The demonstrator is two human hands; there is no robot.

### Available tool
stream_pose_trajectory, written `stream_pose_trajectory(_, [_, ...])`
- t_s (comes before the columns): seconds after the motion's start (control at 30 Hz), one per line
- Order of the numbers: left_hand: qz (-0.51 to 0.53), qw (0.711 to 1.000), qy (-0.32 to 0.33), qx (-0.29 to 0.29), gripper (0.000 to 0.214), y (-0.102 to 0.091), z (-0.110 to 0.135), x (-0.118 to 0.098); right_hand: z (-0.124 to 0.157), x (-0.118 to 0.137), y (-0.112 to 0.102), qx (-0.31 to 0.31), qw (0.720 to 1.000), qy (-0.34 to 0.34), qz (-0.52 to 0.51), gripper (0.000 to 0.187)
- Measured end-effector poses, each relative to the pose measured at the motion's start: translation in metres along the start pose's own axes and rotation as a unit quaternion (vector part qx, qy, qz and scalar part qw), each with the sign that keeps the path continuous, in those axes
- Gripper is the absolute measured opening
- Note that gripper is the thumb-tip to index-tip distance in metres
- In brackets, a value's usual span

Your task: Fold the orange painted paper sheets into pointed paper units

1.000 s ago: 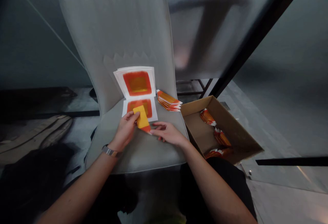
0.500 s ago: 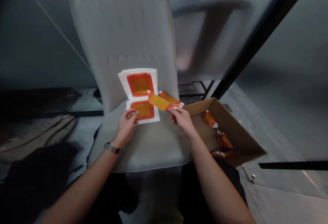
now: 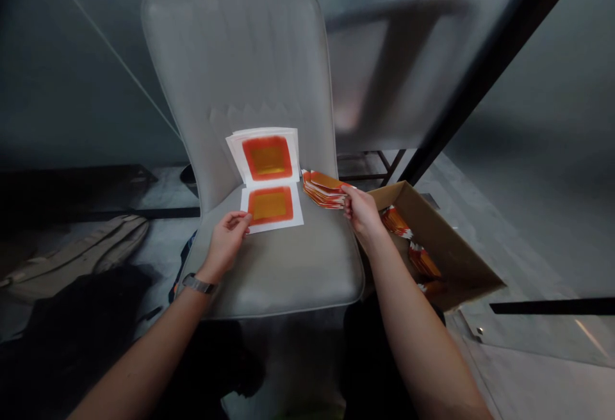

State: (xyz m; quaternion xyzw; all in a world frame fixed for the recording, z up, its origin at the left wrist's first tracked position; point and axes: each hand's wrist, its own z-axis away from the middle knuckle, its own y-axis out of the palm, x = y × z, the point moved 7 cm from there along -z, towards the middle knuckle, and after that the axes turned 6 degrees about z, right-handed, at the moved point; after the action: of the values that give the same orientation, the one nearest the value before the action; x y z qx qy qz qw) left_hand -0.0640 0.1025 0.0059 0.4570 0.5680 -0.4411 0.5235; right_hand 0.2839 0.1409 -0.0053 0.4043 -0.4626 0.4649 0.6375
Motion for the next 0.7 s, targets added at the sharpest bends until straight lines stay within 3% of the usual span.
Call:
stream_pose_trajectory(0.27, [-0.115, 0.988, 0.099, 0.014, 0.022, -0.002, -0.004, -0.021, -0.005, -0.012, 0.0, -0.042, 0.998, 0.006, 0.049, 0.038])
stream_pose_trajectory(0.4, [-0.261, 0.946, 0.178, 0.066, 0.019, 0.011, 0.003, -0.025, 0.0, -0.004, 0.003, -0.044, 0.993, -0.018, 0.104, 0.039])
stream_pose_trajectory(0.57, [-0.382, 0.897, 0.182, 0.126, 0.049, 0.016, 0.008, -0.002, 0.004, 0.004, 0.013, -0.029, 0.982, -0.07, 0.172, 0.04])
stream_pose_trajectory(0.7, [-0.446, 0.876, 0.147, 0.106, 0.063, 0.002, 0.002, 0.017, 0.014, -0.004, 0.036, 0.041, 0.967, -0.097, 0.23, 0.037])
